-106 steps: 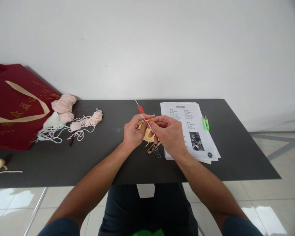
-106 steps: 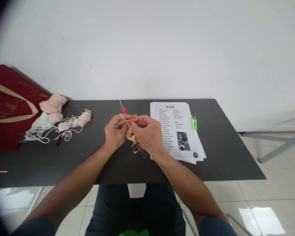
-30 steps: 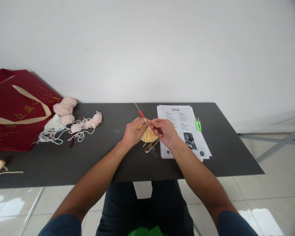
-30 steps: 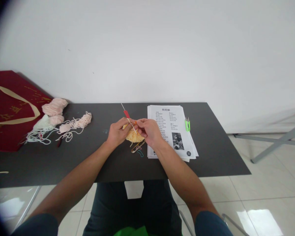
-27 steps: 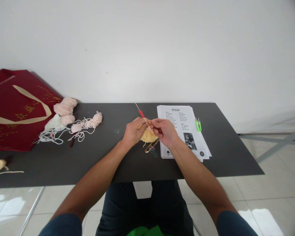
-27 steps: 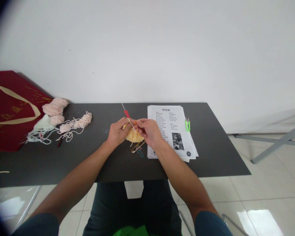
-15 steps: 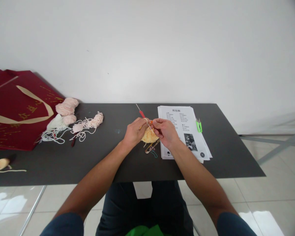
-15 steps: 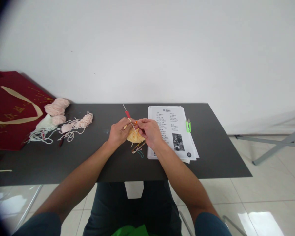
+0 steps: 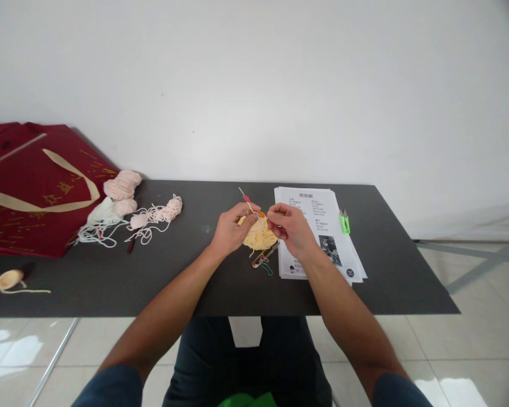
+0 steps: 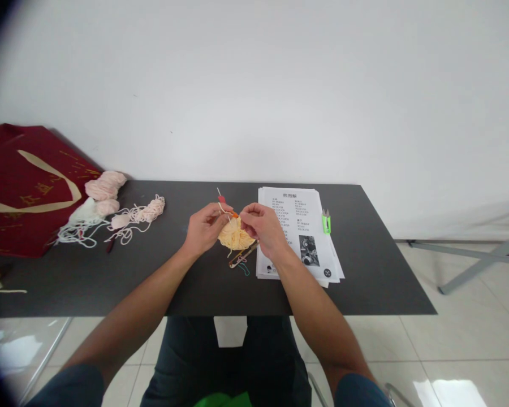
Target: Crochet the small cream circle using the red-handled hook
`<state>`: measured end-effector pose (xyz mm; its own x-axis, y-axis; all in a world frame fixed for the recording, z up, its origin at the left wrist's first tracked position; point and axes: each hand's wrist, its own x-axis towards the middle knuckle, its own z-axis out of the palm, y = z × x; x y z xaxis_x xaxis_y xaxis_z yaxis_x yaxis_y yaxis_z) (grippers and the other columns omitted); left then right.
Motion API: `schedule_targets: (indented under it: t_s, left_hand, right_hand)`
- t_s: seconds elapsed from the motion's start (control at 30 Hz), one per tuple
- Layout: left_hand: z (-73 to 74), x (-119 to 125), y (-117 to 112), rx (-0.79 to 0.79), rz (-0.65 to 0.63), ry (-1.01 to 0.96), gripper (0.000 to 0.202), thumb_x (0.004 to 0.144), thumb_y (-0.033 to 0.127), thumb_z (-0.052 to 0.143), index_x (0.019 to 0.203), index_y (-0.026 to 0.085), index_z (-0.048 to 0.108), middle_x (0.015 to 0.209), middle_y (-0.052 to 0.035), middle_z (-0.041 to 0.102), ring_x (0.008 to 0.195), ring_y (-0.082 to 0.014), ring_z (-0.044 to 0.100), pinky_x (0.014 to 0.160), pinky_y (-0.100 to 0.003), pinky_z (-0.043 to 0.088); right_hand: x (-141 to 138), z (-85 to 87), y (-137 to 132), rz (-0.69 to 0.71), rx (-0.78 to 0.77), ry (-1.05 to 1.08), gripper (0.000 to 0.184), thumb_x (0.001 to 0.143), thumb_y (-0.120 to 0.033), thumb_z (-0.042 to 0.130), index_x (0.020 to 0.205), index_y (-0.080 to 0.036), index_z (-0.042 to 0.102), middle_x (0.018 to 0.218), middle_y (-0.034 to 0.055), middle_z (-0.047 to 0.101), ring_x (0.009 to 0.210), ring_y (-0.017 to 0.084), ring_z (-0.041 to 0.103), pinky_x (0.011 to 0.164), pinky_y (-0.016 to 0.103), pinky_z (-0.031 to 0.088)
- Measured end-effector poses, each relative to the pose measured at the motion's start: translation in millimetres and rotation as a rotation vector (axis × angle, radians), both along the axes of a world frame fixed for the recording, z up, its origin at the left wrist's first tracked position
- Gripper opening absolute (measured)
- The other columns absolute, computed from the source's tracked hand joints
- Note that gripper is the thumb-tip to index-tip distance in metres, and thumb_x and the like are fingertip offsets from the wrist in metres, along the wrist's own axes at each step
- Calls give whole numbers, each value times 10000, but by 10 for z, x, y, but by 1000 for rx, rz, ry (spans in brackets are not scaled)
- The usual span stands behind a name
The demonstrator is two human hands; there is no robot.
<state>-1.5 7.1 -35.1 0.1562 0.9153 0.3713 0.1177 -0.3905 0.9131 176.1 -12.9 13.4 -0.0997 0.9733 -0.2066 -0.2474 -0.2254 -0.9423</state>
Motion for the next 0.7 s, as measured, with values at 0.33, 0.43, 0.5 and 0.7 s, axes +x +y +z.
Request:
schedule_targets:
  t_s: [0.33,0.43,0.5,0.7]
  left_hand:
    - [326,-24,21,-227,-438,-246,317,827,431,828,981,160,771,822,-81,765,675,-148,680,640,-249,515]
    - [394,-20,37,-269,-375,-277,370,804,410,850,1074,167,781,871,-92,785,728,-175,717,697,-279,548]
    - [414,1,58,-292,-317,-329,391,785,387,864,1105,177,783,913,-93,797,789,-198,744,771,-312,572]
    - [396,121,136,-333,-96,-500,330,748,321,876,1043,193,801,907,-54,791,781,-166,721,772,-285,549]
  right_hand:
    - [-16,1,152,308,-117,427,241,784,-388,858,822,-200,711,725,-36,662,653,112,581,655,265,479]
    - [-27,75,185,235,-68,474,228,754,-296,886,774,-201,679,704,-49,658,643,95,586,635,236,487]
    - [-40,114,212,172,-57,496,230,758,-273,884,767,-197,667,704,-45,673,631,83,591,611,216,489]
    - [-183,88,274,-77,75,541,263,747,-235,901,784,-206,643,752,-36,724,654,70,639,618,168,540]
